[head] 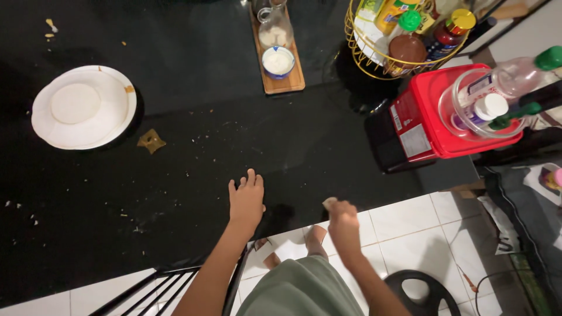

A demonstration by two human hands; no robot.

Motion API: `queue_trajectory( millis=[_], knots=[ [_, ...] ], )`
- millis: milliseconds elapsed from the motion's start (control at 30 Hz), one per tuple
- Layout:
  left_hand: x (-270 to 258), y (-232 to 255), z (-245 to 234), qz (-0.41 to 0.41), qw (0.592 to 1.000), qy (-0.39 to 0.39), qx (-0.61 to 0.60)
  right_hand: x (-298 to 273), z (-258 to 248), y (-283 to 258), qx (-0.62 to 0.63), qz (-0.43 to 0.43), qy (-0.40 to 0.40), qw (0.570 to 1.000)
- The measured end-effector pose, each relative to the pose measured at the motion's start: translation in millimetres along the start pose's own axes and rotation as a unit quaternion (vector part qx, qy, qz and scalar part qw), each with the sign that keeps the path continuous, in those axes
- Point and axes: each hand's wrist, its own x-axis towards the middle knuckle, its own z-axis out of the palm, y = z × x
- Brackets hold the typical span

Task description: Wiping down bottles, a plastic bowl, and the surface of a black dining table with a cloth.

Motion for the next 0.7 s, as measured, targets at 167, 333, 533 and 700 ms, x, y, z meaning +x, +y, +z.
queue_trajectory(
  millis=[167,333,533,700],
  knots=[
    [-1,2,-5,-0.006,1.0,-0.014,0.006,26,-18,26,0.131,0.12,-0.026,0.984],
    [0,2,-2,0.0,1.0,-0.008,0.006,46,-47,43,0.09,0.191,0.026,0.977],
    [1,-1,2,-0.006,1.0,-0.001,0.006,53,-50,26,0.099,0.051,-0.038,0.993],
    [-4,1,-13,-0.007,1.0,-0.018,-0.002,76,-61,18,0.062,0.029,-0.11,0.992]
  ],
)
